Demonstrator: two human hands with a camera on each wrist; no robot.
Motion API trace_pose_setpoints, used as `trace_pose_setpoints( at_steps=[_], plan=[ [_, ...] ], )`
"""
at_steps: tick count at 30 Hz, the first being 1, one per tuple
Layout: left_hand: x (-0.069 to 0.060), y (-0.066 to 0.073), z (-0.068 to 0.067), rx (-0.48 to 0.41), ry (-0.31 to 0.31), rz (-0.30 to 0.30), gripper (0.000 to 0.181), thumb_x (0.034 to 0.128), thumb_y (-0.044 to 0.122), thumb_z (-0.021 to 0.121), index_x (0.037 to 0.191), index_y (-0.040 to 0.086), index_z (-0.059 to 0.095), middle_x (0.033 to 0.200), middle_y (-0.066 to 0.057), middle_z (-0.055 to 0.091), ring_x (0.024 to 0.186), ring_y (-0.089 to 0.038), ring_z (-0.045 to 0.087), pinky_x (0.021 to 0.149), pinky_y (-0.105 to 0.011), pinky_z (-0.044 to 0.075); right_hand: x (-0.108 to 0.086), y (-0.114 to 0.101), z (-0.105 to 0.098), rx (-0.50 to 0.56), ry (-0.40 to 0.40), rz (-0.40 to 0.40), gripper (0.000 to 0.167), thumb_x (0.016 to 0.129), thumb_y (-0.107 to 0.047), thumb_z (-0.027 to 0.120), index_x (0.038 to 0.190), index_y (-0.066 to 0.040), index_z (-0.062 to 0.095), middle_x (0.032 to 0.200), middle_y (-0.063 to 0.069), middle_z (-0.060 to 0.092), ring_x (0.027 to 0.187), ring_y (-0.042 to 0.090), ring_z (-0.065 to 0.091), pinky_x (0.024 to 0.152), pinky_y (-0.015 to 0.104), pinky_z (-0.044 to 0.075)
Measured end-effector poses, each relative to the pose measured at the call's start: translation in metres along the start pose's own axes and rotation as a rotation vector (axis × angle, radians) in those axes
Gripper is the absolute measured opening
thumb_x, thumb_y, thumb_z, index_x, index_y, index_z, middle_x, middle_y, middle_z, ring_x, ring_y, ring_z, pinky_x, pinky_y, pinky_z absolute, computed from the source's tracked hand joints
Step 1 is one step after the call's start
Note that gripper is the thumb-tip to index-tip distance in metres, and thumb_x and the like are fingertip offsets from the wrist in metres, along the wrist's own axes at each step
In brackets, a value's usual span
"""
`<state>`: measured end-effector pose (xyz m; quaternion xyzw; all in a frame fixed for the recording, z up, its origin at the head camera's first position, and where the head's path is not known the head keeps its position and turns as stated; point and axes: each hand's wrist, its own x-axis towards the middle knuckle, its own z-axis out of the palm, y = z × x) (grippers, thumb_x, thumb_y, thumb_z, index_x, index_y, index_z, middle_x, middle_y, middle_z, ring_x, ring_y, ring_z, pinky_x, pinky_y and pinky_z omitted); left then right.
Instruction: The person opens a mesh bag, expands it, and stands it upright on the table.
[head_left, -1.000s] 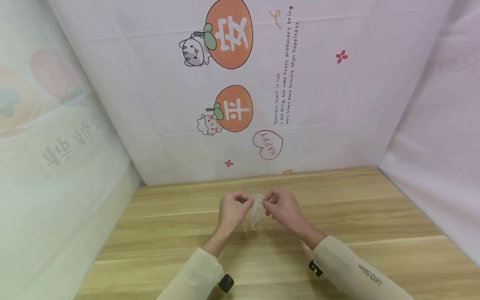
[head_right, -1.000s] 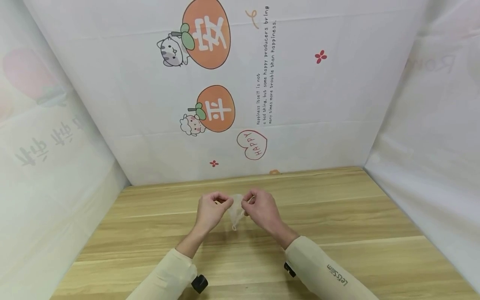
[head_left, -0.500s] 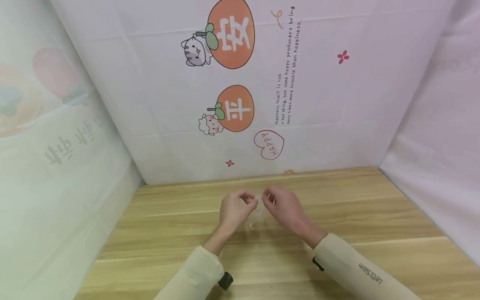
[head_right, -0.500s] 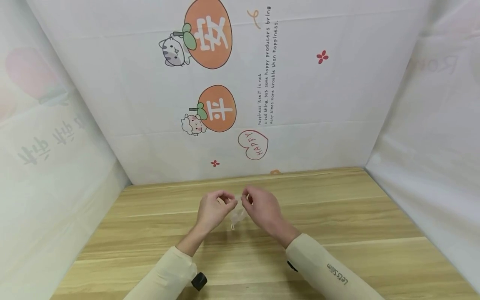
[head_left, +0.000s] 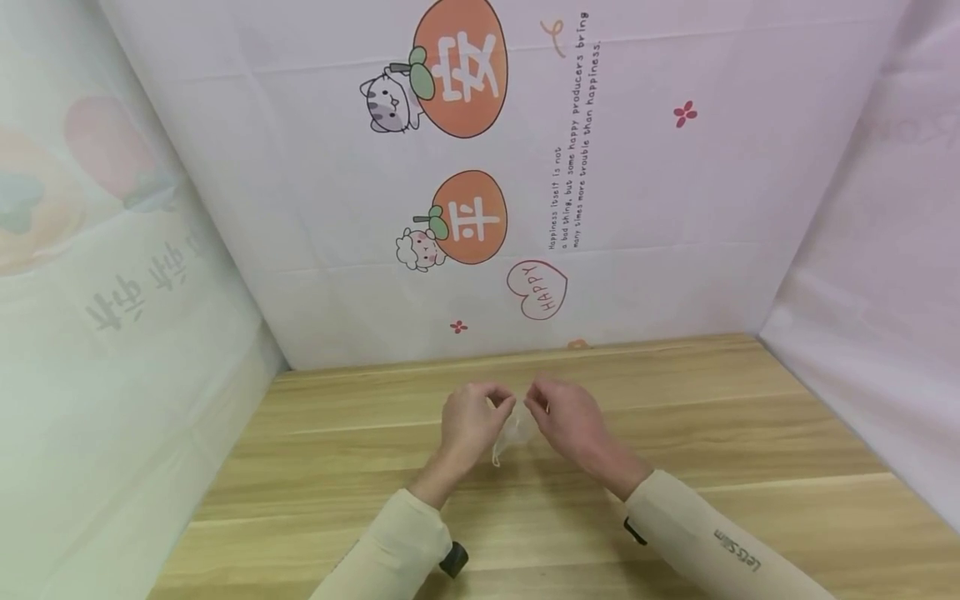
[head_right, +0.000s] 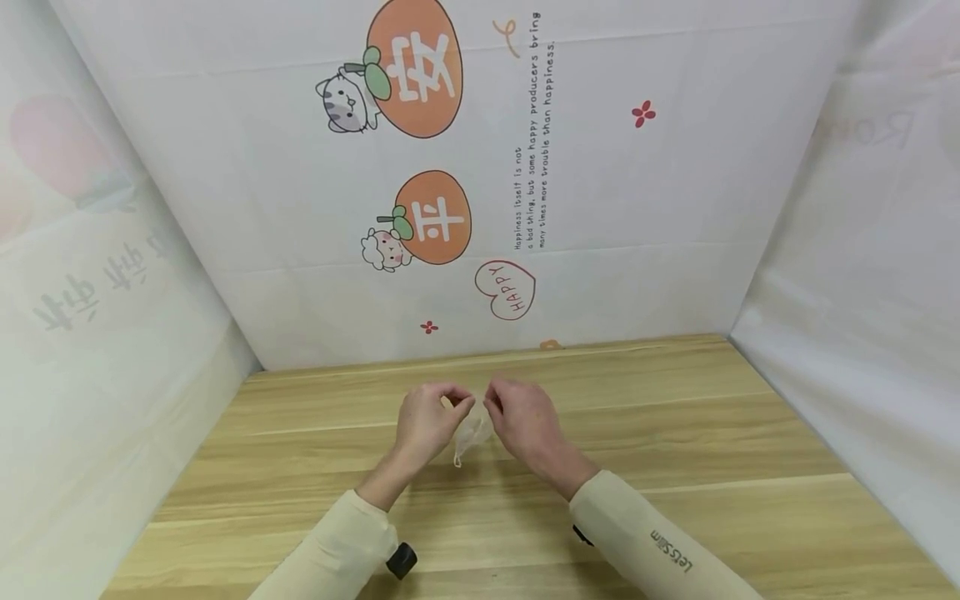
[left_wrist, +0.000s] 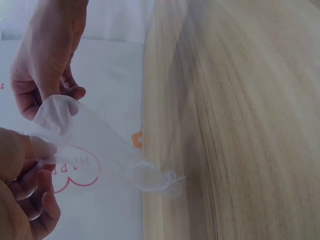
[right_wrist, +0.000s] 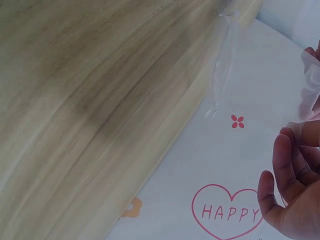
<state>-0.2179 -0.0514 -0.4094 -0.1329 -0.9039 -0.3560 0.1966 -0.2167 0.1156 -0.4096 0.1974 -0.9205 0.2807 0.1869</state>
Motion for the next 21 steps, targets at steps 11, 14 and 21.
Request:
trace_pose_setpoints(
  at_steps=[11, 14, 21],
  plan=[
    [-0.001, 0.003, 0.0, -0.039, 0.007, 0.015, 0.005, 0.0872, 0.016, 0.079, 0.085, 0.011, 0.077, 0.07, 0.008, 0.066, 0.05, -0.003, 0.044, 0.044, -0.021, 0.037, 0.0, 0.0, 0.0, 0.018, -0.027, 0.027, 0.019, 0.09, -0.006, 0.075, 0.08, -0.013, 0.06, 0.068, -0.007, 0.059, 0.058, 0.008, 0.05, 0.053, 0.028, 0.045],
    [-0.004, 0.002, 0.0, -0.042, 0.016, -0.012, 0.012, 0.0879, 0.025, 0.079, 0.09, 0.014, 0.077, 0.07, 0.01, 0.064, 0.054, -0.004, 0.047, 0.048, -0.022, 0.039, 0.001, 0.001, 0.0, 0.026, -0.027, 0.046, 0.019, 0.09, -0.007, 0.075, 0.08, -0.013, 0.06, 0.068, -0.007, 0.059, 0.057, 0.009, 0.051, 0.052, 0.027, 0.046],
    [-0.017, 0.002, -0.002, -0.06, 0.005, -0.098, 0.03, 0.0851, 0.046, 0.076, 0.095, 0.019, 0.073, 0.075, 0.009, 0.062, 0.063, -0.009, 0.055, 0.055, -0.028, 0.045, 0.004, 0.003, -0.003, 0.19, 0.058, 0.177, 0.015, 0.09, -0.004, 0.074, 0.083, -0.01, 0.061, 0.07, -0.001, 0.062, 0.06, 0.012, 0.055, 0.053, 0.027, 0.048]
  ],
)
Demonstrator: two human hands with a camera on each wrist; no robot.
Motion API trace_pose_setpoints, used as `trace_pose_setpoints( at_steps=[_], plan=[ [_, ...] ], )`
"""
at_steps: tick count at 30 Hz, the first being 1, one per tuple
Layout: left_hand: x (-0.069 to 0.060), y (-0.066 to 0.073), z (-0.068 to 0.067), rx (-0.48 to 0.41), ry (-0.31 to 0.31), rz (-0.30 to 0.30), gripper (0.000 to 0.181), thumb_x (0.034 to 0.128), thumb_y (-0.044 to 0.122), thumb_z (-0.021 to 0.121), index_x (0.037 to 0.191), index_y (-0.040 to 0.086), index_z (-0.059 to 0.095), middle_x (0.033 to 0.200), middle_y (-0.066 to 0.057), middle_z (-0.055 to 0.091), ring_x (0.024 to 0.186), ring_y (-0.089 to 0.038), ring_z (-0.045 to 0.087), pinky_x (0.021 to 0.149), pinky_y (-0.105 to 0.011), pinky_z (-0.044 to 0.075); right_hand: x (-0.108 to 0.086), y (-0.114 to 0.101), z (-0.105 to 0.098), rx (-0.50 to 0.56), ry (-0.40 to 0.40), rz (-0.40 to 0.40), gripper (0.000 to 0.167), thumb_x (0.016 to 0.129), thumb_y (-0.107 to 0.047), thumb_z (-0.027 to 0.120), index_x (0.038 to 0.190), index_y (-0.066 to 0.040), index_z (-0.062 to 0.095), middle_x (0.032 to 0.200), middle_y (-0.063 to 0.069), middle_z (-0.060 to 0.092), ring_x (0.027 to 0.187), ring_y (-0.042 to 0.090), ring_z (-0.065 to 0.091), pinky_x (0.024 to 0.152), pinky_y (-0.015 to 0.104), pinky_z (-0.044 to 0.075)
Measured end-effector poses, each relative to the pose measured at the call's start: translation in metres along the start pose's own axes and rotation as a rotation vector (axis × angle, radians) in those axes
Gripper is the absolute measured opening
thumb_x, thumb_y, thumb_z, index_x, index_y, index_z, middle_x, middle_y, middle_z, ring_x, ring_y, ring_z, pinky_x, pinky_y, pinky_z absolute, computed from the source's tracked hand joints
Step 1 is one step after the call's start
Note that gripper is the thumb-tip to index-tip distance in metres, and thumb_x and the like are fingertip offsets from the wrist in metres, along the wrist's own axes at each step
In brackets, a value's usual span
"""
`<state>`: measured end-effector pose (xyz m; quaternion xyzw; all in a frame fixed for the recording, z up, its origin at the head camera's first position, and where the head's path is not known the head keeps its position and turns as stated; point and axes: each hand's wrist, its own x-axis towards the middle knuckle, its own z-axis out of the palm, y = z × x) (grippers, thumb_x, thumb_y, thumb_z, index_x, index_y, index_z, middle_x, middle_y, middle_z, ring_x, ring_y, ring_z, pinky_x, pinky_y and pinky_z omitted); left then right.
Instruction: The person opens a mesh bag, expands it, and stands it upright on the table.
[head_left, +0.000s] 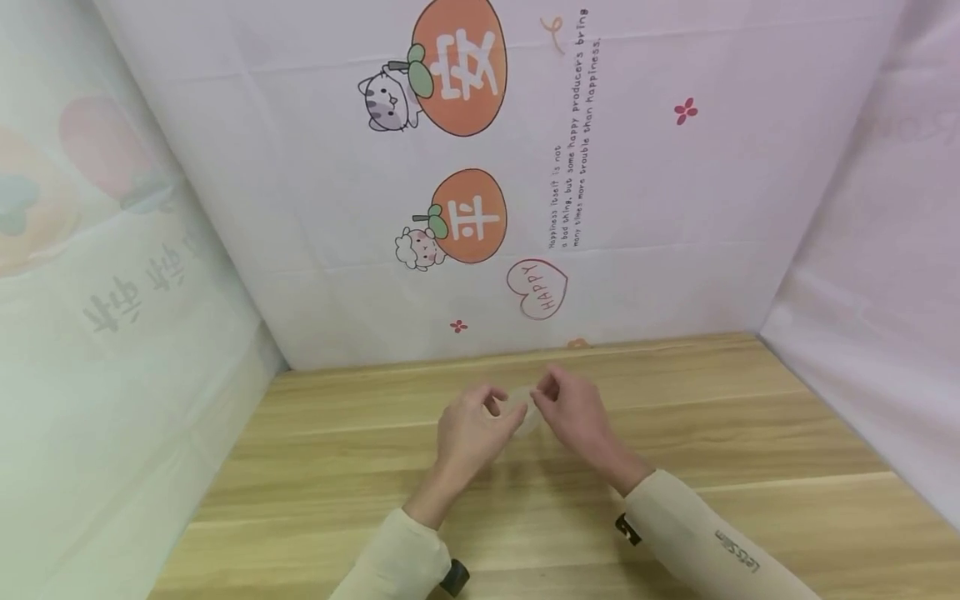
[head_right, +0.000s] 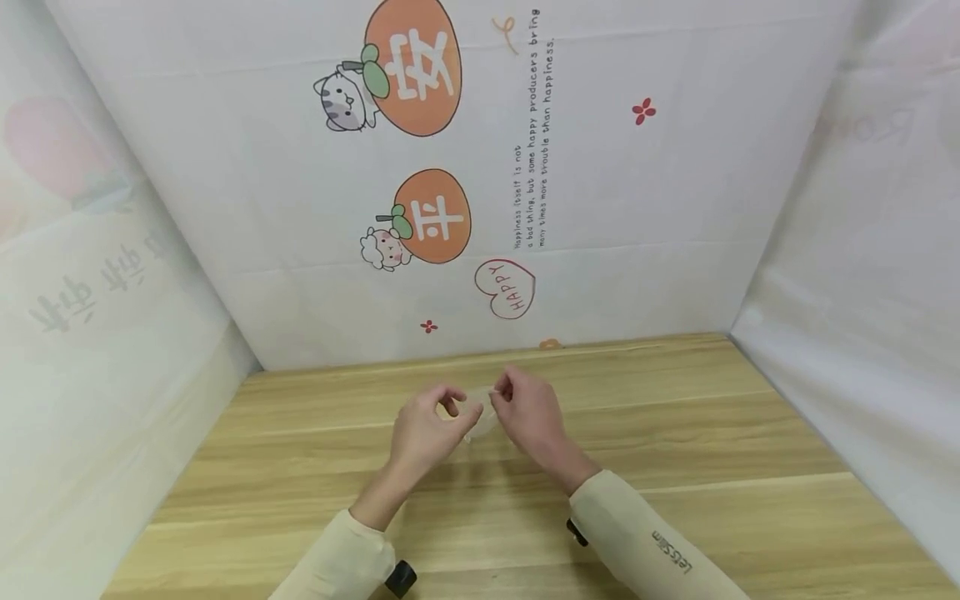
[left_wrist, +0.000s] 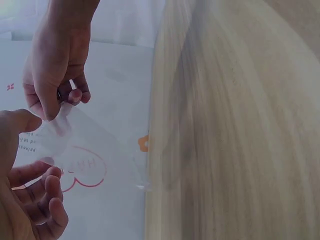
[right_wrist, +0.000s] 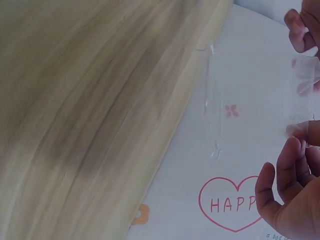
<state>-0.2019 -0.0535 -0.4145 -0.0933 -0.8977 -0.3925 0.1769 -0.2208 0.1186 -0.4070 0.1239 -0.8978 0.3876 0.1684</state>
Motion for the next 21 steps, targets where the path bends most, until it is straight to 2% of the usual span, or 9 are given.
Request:
trace_pose_setpoints(
  at_steps=[4, 7, 10, 13, 16, 21],
  plan=[
    [-0.003, -0.001, 0.0, -0.017, 0.01, -0.035, 0.026, 0.0849, 0.04, 0.076, 0.096, 0.018, 0.072, 0.074, 0.01, 0.062, 0.061, -0.009, 0.055, 0.055, -0.029, 0.046, 0.001, 0.0, -0.003, 0.076, 0.021, 0.048, 0.014, 0.091, -0.005, 0.072, 0.083, -0.008, 0.06, 0.068, 0.0, 0.061, 0.057, 0.013, 0.056, 0.049, 0.026, 0.047],
    [-0.002, -0.004, 0.002, -0.03, 0.028, -0.071, 0.019, 0.0857, 0.037, 0.075, 0.091, 0.019, 0.072, 0.071, 0.012, 0.064, 0.06, -0.007, 0.057, 0.056, -0.03, 0.047, 0.001, 0.0, -0.005, 0.103, 0.028, 0.06, 0.015, 0.091, -0.006, 0.072, 0.083, -0.008, 0.059, 0.068, 0.001, 0.061, 0.058, 0.014, 0.055, 0.049, 0.026, 0.046],
    [0.001, -0.007, 0.006, -0.038, 0.009, -0.097, 0.022, 0.0896, 0.041, 0.071, 0.083, 0.02, 0.073, 0.067, 0.013, 0.065, 0.059, -0.005, 0.058, 0.057, -0.029, 0.048, 0.001, 0.001, -0.005, 0.123, 0.059, 0.073, 0.017, 0.091, -0.007, 0.073, 0.083, -0.008, 0.058, 0.069, 0.002, 0.061, 0.059, 0.016, 0.054, 0.05, 0.026, 0.045],
    [0.005, -0.008, 0.01, -0.039, -0.013, -0.107, 0.029, 0.0939, 0.041, 0.067, 0.076, 0.019, 0.075, 0.062, 0.015, 0.063, 0.052, -0.006, 0.056, 0.05, -0.028, 0.045, 0.0, 0.001, -0.006, 0.142, 0.081, 0.076, 0.017, 0.091, -0.006, 0.073, 0.083, -0.008, 0.058, 0.069, 0.003, 0.06, 0.059, 0.017, 0.053, 0.05, 0.026, 0.044],
    [0.006, -0.008, 0.012, -0.023, -0.002, -0.086, 0.028, 0.0954, 0.033, 0.067, 0.073, 0.017, 0.076, 0.058, 0.015, 0.061, 0.046, -0.006, 0.052, 0.046, -0.026, 0.041, 0.0, 0.001, -0.006, 0.146, 0.082, 0.071, 0.018, 0.09, -0.005, 0.073, 0.081, -0.008, 0.057, 0.068, 0.003, 0.058, 0.059, 0.017, 0.052, 0.05, 0.026, 0.043],
    [0.007, -0.007, 0.012, 0.026, 0.063, -0.016, 0.023, 0.0923, 0.024, 0.07, 0.072, 0.016, 0.075, 0.056, 0.014, 0.06, 0.044, -0.003, 0.048, 0.047, -0.024, 0.04, -0.001, 0.003, -0.006, 0.127, 0.075, 0.061, 0.021, 0.089, -0.003, 0.073, 0.079, -0.008, 0.055, 0.065, 0.002, 0.057, 0.057, 0.016, 0.052, 0.049, 0.026, 0.043]
  ],
)
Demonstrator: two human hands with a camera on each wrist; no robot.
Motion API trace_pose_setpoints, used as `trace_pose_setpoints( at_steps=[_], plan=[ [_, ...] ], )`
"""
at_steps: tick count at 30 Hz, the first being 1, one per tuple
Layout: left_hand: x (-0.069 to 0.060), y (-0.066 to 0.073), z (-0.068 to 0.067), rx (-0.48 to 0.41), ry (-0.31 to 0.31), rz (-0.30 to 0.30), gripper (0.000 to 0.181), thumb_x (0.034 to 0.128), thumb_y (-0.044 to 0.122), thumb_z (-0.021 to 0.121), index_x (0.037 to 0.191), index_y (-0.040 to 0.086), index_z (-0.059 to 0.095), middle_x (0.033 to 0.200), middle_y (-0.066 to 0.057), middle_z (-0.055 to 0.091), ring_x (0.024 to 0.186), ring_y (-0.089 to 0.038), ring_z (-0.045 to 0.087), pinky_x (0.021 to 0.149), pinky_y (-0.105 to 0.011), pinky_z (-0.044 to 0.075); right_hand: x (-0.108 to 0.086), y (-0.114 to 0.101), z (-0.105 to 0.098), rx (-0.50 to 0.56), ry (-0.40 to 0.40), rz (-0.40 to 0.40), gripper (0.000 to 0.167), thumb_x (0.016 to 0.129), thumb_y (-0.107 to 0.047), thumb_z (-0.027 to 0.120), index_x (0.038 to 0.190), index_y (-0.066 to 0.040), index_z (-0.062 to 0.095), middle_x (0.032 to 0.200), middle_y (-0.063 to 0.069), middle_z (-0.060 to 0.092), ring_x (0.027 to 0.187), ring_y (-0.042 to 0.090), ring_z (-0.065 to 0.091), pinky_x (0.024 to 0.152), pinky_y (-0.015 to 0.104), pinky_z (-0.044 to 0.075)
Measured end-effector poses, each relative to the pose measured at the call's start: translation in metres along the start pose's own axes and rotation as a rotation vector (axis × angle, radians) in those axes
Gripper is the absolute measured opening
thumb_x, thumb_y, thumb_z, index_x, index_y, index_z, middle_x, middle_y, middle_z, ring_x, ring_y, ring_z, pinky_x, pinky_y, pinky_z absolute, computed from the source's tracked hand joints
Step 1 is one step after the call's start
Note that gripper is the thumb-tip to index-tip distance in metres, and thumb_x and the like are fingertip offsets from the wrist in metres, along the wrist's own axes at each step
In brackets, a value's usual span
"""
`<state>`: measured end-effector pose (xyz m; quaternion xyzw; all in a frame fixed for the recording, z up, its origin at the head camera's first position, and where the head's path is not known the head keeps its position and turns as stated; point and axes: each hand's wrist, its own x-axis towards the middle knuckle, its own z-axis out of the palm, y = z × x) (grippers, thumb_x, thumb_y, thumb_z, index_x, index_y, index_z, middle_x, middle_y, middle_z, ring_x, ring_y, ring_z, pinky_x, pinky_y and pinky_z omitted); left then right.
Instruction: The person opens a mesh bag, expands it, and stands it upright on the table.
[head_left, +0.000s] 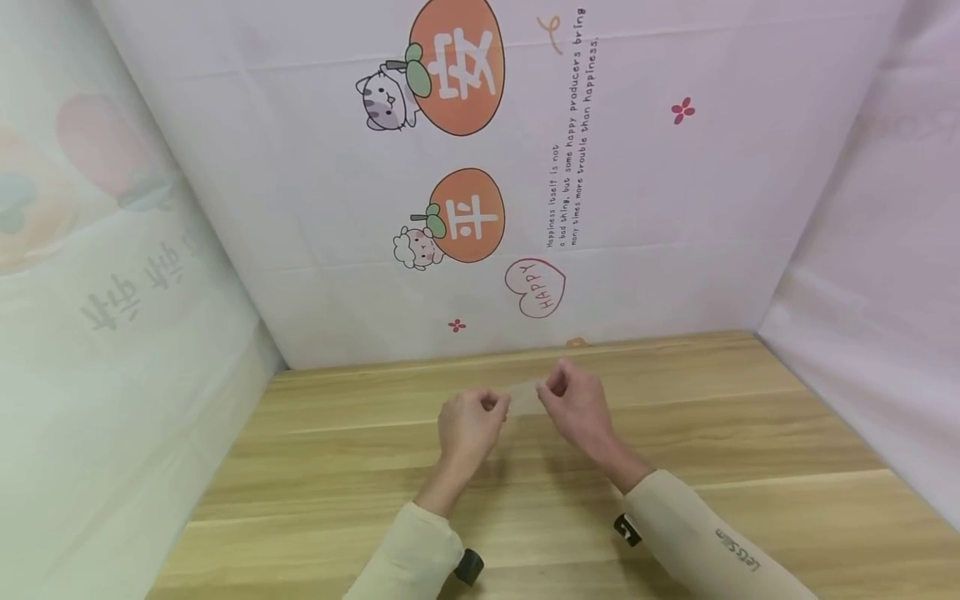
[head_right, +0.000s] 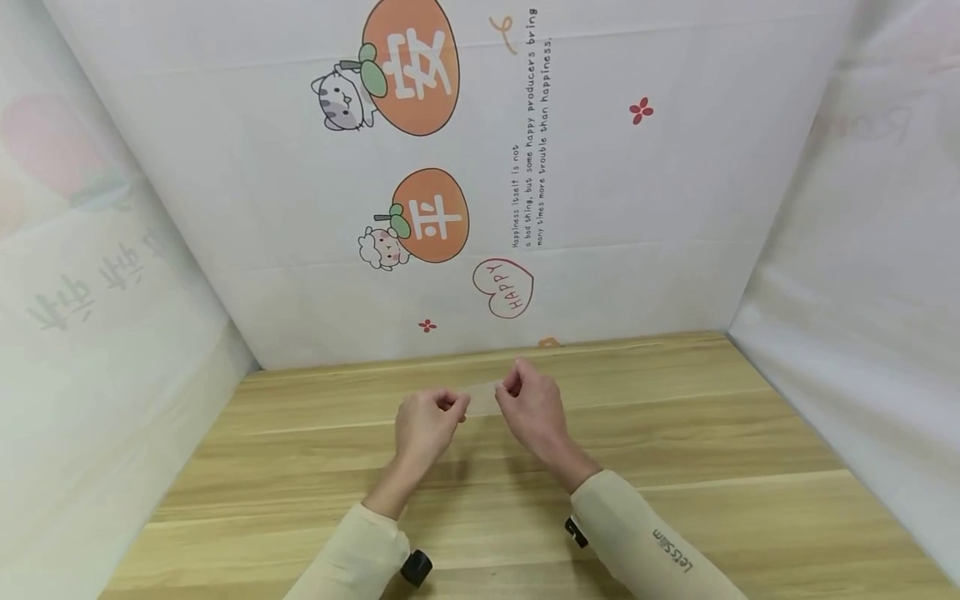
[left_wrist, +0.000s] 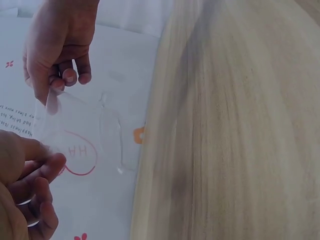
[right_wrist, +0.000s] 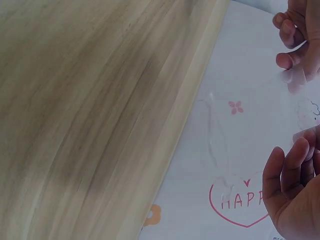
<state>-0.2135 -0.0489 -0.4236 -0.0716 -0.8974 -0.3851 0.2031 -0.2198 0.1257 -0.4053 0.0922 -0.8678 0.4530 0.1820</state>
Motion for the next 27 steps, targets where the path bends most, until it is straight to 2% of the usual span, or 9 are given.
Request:
trace_pose_setpoints(
  at_steps=[6, 9, 12, 15, 17, 19, 23, 27],
  plan=[
    [0.003, 0.001, -0.002, 0.029, 0.047, 0.056, 0.02, 0.09, 0.023, 0.072, 0.071, 0.016, 0.073, 0.056, 0.013, 0.058, 0.047, -0.001, 0.049, 0.05, -0.024, 0.044, 0.001, 0.002, -0.001, -0.067, -0.044, -0.021, 0.02, 0.086, -0.004, 0.074, 0.08, -0.009, 0.055, 0.069, 0.002, 0.059, 0.059, 0.015, 0.053, 0.051, 0.027, 0.045],
    [0.004, 0.002, -0.004, 0.037, 0.047, 0.086, 0.022, 0.0914, 0.023, 0.072, 0.07, 0.016, 0.071, 0.056, 0.012, 0.057, 0.046, -0.002, 0.048, 0.049, -0.023, 0.043, 0.001, 0.002, -0.002, -0.145, -0.086, -0.054, 0.02, 0.084, -0.012, 0.075, 0.091, -0.008, 0.057, 0.069, 0.001, 0.056, 0.056, 0.015, 0.05, 0.049, 0.029, 0.043],
    [0.005, 0.002, -0.006, 0.07, 0.041, 0.131, 0.022, 0.0923, 0.024, 0.073, 0.072, 0.016, 0.071, 0.058, 0.012, 0.058, 0.047, -0.001, 0.047, 0.048, -0.021, 0.042, 0.003, 0.003, -0.002, -0.255, -0.084, -0.164, 0.028, 0.084, -0.019, 0.078, 0.104, -0.008, 0.061, 0.073, 0.003, 0.057, 0.057, 0.015, 0.048, 0.049, 0.031, 0.041],
    [0.005, 0.003, -0.008, 0.102, 0.026, 0.166, 0.022, 0.0917, 0.03, 0.075, 0.075, 0.016, 0.072, 0.061, 0.011, 0.062, 0.049, 0.0, 0.048, 0.048, -0.02, 0.042, 0.004, 0.002, -0.001, -0.364, -0.037, -0.313, 0.02, 0.088, -0.018, 0.078, 0.101, -0.011, 0.064, 0.076, 0.002, 0.06, 0.058, 0.013, 0.048, 0.057, 0.035, 0.045],
    [0.004, 0.004, -0.009, 0.105, 0.004, 0.165, 0.022, 0.0903, 0.034, 0.076, 0.079, 0.016, 0.073, 0.064, 0.011, 0.064, 0.052, 0.0, 0.051, 0.05, -0.02, 0.043, 0.005, 0.001, 0.0, -0.404, -0.005, -0.38, 0.013, 0.089, -0.015, 0.077, 0.093, -0.012, 0.065, 0.076, -0.001, 0.06, 0.06, 0.012, 0.049, 0.065, 0.041, 0.048],
    [0.004, 0.006, -0.01, 0.097, -0.015, 0.157, 0.019, 0.089, 0.032, 0.077, 0.082, 0.016, 0.073, 0.066, 0.01, 0.066, 0.053, -0.001, 0.052, 0.051, -0.021, 0.044, 0.004, 0.0, 0.0, -0.411, 0.004, -0.398, 0.013, 0.09, -0.012, 0.076, 0.086, -0.013, 0.063, 0.071, -0.004, 0.059, 0.058, 0.011, 0.049, 0.07, 0.045, 0.049],
    [0.004, 0.006, -0.011, 0.07, -0.03, 0.115, 0.004, 0.0851, 0.016, 0.075, 0.085, 0.014, 0.072, 0.068, 0.009, 0.065, 0.051, -0.002, 0.051, 0.05, -0.022, 0.042, 0.004, -0.001, 0.0, -0.389, 0.002, -0.375, 0.017, 0.089, -0.009, 0.076, 0.083, -0.013, 0.061, 0.067, -0.006, 0.059, 0.056, 0.009, 0.049, 0.068, 0.043, 0.049],
    [0.004, 0.004, -0.012, 0.036, -0.012, 0.064, 0.006, 0.0819, 0.009, 0.072, 0.086, 0.013, 0.071, 0.067, 0.008, 0.064, 0.05, -0.004, 0.049, 0.048, -0.024, 0.041, 0.002, -0.002, 0.0, -0.366, -0.018, -0.349, 0.02, 0.09, -0.009, 0.076, 0.081, -0.013, 0.059, 0.064, -0.006, 0.058, 0.052, 0.008, 0.047, 0.057, 0.034, 0.046]
  ],
)
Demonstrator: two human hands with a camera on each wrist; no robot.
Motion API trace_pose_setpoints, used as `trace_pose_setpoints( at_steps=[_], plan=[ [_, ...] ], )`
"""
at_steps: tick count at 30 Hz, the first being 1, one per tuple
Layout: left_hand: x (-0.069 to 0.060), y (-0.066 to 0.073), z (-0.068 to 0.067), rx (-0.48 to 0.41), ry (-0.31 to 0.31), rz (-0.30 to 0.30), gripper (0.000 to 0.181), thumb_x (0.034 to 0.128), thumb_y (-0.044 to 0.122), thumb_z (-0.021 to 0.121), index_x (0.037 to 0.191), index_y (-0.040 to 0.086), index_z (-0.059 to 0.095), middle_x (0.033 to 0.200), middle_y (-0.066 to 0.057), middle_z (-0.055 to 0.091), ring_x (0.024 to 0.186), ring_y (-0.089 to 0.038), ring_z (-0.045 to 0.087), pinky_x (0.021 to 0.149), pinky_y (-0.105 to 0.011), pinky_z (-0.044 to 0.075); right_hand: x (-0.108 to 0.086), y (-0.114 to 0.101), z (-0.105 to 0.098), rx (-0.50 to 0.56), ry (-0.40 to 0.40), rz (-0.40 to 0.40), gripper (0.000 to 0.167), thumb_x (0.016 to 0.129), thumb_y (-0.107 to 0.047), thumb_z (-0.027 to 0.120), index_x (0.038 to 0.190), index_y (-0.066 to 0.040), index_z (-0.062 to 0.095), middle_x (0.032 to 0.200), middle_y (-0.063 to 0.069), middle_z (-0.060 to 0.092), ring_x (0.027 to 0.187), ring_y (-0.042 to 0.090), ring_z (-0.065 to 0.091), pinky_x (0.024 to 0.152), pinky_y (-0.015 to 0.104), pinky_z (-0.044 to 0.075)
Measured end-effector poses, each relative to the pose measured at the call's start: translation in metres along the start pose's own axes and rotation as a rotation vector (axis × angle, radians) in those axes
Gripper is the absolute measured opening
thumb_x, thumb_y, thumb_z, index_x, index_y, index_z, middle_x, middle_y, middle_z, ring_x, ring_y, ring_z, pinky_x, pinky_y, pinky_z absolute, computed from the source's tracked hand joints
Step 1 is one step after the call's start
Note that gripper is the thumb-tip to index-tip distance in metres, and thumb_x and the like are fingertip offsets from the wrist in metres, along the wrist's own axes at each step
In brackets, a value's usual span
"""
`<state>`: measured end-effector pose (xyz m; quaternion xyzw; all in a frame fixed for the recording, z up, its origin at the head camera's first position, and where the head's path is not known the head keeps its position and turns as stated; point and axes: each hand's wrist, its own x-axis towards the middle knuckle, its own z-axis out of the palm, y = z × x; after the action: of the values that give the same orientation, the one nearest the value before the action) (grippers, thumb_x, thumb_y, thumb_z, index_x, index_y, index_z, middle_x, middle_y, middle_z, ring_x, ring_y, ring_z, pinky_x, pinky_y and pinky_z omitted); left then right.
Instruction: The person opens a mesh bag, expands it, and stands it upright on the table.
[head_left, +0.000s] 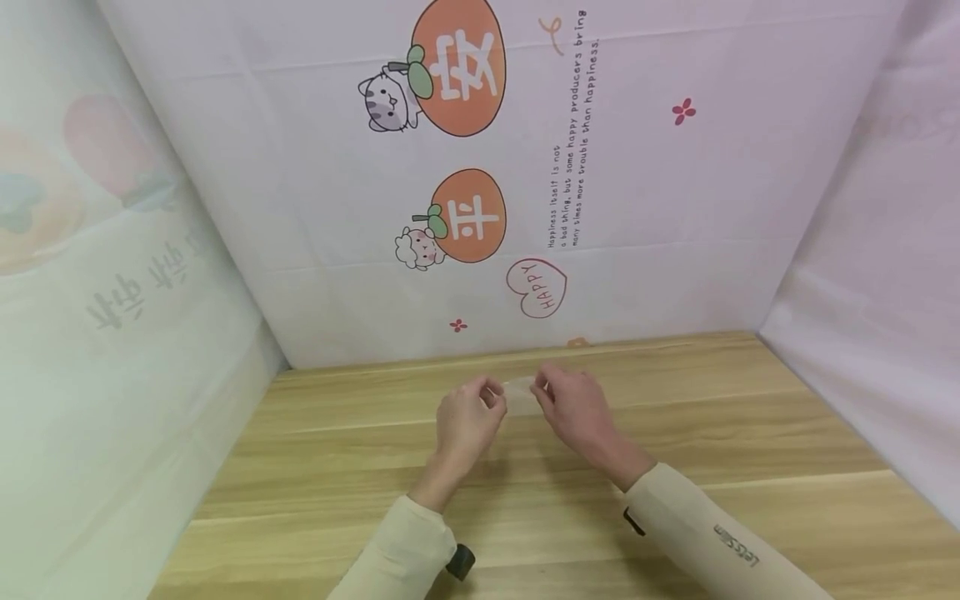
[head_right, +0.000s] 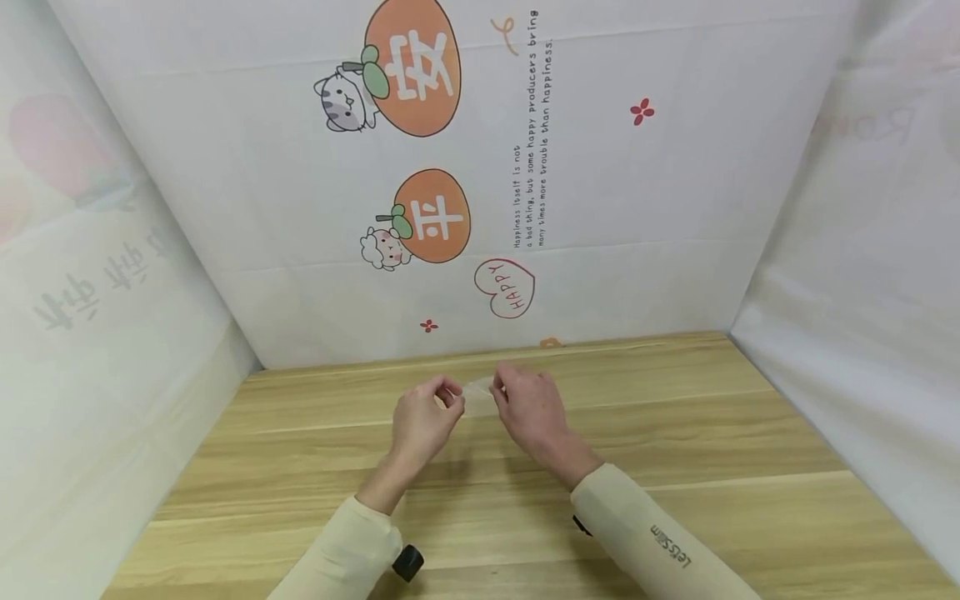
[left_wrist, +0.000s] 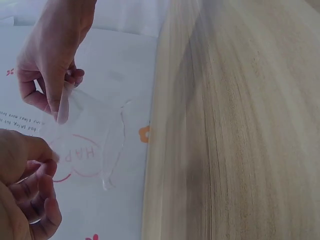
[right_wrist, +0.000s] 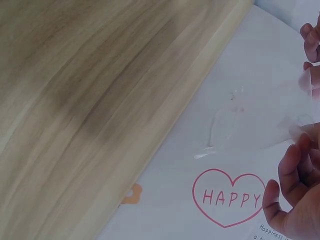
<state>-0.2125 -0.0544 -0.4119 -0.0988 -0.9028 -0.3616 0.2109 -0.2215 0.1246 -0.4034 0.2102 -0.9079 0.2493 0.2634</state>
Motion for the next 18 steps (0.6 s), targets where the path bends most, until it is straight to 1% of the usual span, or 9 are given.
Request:
trace_pose_setpoints(
  at_steps=[4, 8, 10, 12, 15, 17, 18],
  plan=[
    [0.0, -0.003, 0.0, 0.001, 0.014, -0.017, 0.005, 0.0835, 0.012, 0.073, 0.081, 0.013, 0.069, 0.066, 0.009, 0.063, 0.051, -0.004, 0.05, 0.05, -0.025, 0.043, -0.002, 0.0, 0.001, 0.007, -0.03, 0.025, 0.023, 0.09, -0.009, 0.076, 0.08, -0.014, 0.056, 0.06, -0.007, 0.055, 0.049, 0.007, 0.044, 0.047, 0.027, 0.041],
    [0.0, -0.006, 0.0, 0.031, 0.029, -0.01, 0.015, 0.0841, 0.014, 0.077, 0.074, 0.016, 0.065, 0.063, 0.01, 0.061, 0.051, -0.004, 0.051, 0.051, -0.025, 0.043, -0.004, 0.002, 0.005, -0.001, -0.055, 0.024, 0.023, 0.09, -0.008, 0.077, 0.082, -0.014, 0.056, 0.06, -0.006, 0.057, 0.049, 0.006, 0.045, 0.047, 0.025, 0.041],
    [0.0, -0.007, 0.0, 0.069, 0.026, 0.0, 0.017, 0.084, 0.015, 0.077, 0.073, 0.016, 0.065, 0.061, 0.01, 0.06, 0.05, -0.005, 0.051, 0.051, -0.026, 0.043, -0.004, 0.002, 0.007, -0.003, -0.063, 0.01, 0.022, 0.089, -0.009, 0.077, 0.083, -0.014, 0.057, 0.061, -0.006, 0.059, 0.05, 0.006, 0.046, 0.048, 0.026, 0.043],
    [0.001, -0.006, -0.001, 0.136, 0.0, 0.008, 0.016, 0.0839, 0.019, 0.076, 0.073, 0.017, 0.064, 0.063, 0.009, 0.06, 0.051, -0.007, 0.05, 0.05, -0.027, 0.043, -0.005, 0.003, 0.009, -0.016, -0.065, -0.013, 0.022, 0.089, -0.009, 0.078, 0.083, -0.014, 0.057, 0.06, -0.006, 0.059, 0.05, 0.005, 0.047, 0.054, 0.03, 0.048],
    [0.004, -0.006, -0.002, 0.234, -0.07, 0.024, 0.014, 0.0835, 0.026, 0.077, 0.082, 0.017, 0.067, 0.076, 0.006, 0.064, 0.055, -0.009, 0.05, 0.05, -0.027, 0.043, -0.006, 0.005, 0.011, -0.04, -0.057, -0.049, 0.024, 0.088, -0.01, 0.079, 0.082, -0.015, 0.057, 0.059, -0.007, 0.06, 0.051, 0.005, 0.049, 0.068, 0.042, 0.053],
    [0.005, -0.005, -0.002, 0.27, -0.108, 0.044, 0.014, 0.0833, 0.027, 0.078, 0.089, 0.017, 0.069, 0.082, 0.004, 0.063, 0.059, -0.009, 0.05, 0.051, -0.026, 0.043, -0.006, 0.005, 0.011, -0.052, -0.057, -0.075, 0.024, 0.087, -0.01, 0.08, 0.082, -0.015, 0.057, 0.06, -0.007, 0.062, 0.052, 0.004, 0.051, 0.076, 0.048, 0.053],
    [0.006, -0.005, -0.003, 0.269, -0.117, 0.052, 0.015, 0.0835, 0.025, 0.078, 0.091, 0.017, 0.069, 0.083, 0.004, 0.063, 0.06, -0.009, 0.05, 0.05, -0.025, 0.042, -0.006, 0.006, 0.011, -0.056, -0.061, -0.085, 0.024, 0.087, -0.011, 0.08, 0.083, -0.015, 0.057, 0.06, -0.008, 0.062, 0.053, 0.004, 0.051, 0.078, 0.05, 0.053]
  ],
)
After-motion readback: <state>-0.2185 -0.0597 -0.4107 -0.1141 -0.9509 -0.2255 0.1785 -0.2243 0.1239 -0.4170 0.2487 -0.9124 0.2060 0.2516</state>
